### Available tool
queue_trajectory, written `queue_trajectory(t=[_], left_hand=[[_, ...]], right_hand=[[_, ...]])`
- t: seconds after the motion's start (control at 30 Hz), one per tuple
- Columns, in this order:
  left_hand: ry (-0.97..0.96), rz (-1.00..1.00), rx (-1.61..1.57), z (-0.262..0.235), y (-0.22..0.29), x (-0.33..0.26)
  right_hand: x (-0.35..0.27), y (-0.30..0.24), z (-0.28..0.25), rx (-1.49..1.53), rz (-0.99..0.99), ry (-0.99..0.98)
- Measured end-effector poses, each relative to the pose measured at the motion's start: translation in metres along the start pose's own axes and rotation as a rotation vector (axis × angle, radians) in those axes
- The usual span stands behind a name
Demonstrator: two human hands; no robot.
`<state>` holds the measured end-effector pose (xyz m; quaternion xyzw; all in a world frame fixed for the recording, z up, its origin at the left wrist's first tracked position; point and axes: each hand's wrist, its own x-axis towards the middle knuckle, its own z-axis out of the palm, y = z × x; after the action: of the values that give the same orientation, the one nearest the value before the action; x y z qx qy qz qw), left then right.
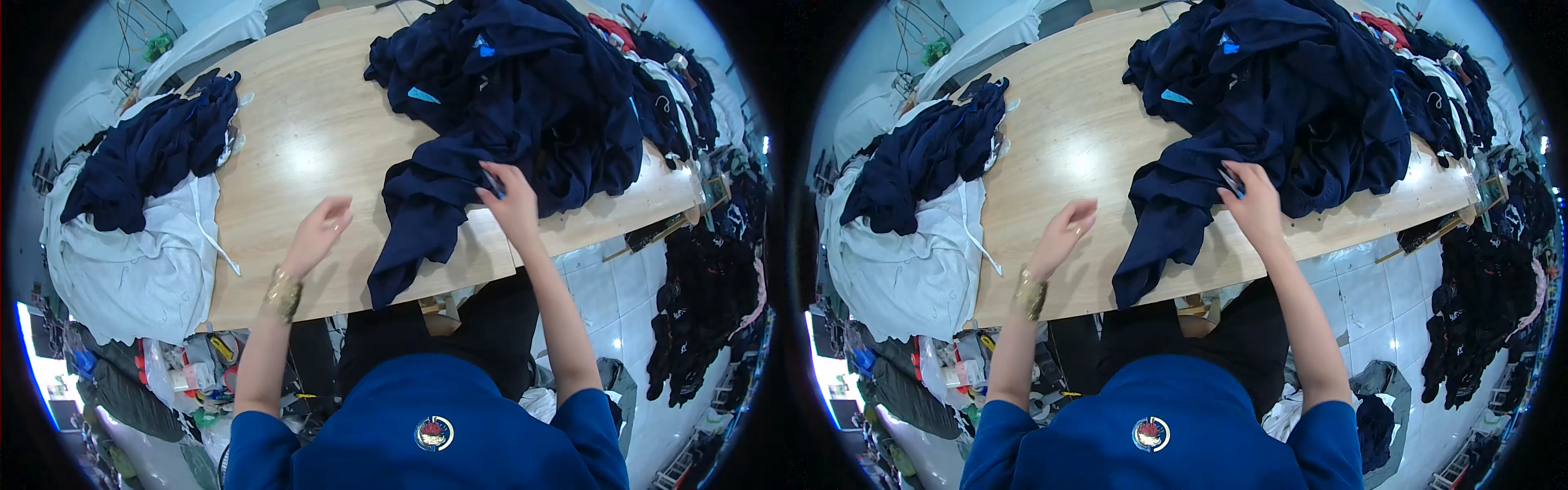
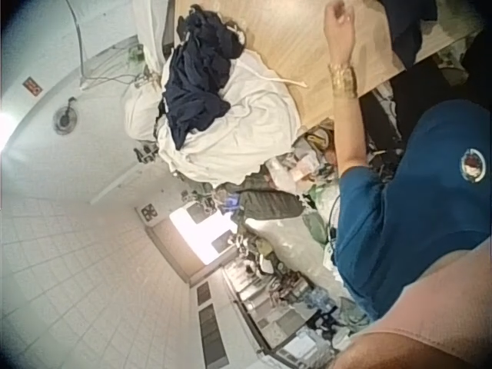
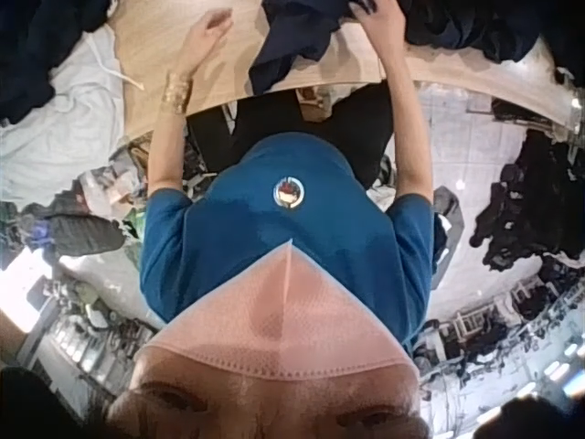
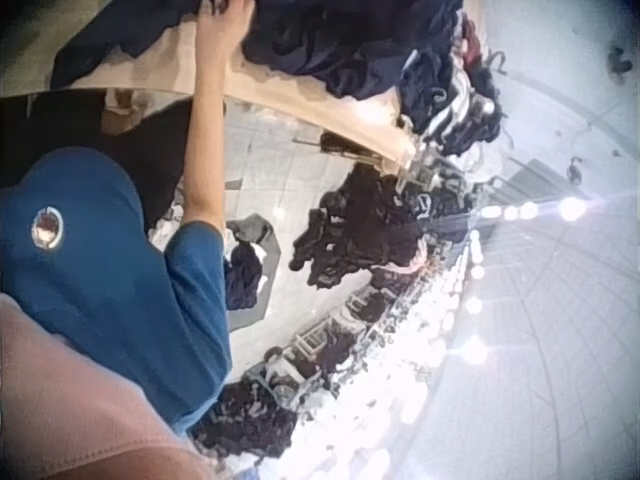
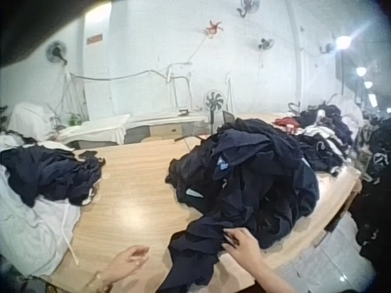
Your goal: Trimming excess threads and inspecting dark blue athletic shorts using small clippers at a factory workbench.
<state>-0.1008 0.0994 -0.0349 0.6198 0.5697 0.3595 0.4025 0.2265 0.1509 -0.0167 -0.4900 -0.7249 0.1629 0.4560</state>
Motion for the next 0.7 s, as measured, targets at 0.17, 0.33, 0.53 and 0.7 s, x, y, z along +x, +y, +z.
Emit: queue_trajectory(t=[0.17, 0.33, 0.53, 0.7], left_hand=[[0.131, 0.124, 0.085, 0.066, 0.012, 0.061], [0.108, 0.249, 0.127, 0.081, 0.007, 0.114], [-0.212, 0.394, 0.100, 0.075, 0.067, 0.112], [-0.489, 0.132, -0.050, 0.045, 0.096, 0.092]], right_hand=[[0.000, 0.069, 0.055, -0.120, 0.137, -0.003], [0.019, 0.057, 0.041, -0.235, 0.116, -0.071], [0.053, -0.054, -0.045, 0.391, 0.087, -0.067], [0.056, -0.083, -0.118, 0.627, 0.342, 0.102]])
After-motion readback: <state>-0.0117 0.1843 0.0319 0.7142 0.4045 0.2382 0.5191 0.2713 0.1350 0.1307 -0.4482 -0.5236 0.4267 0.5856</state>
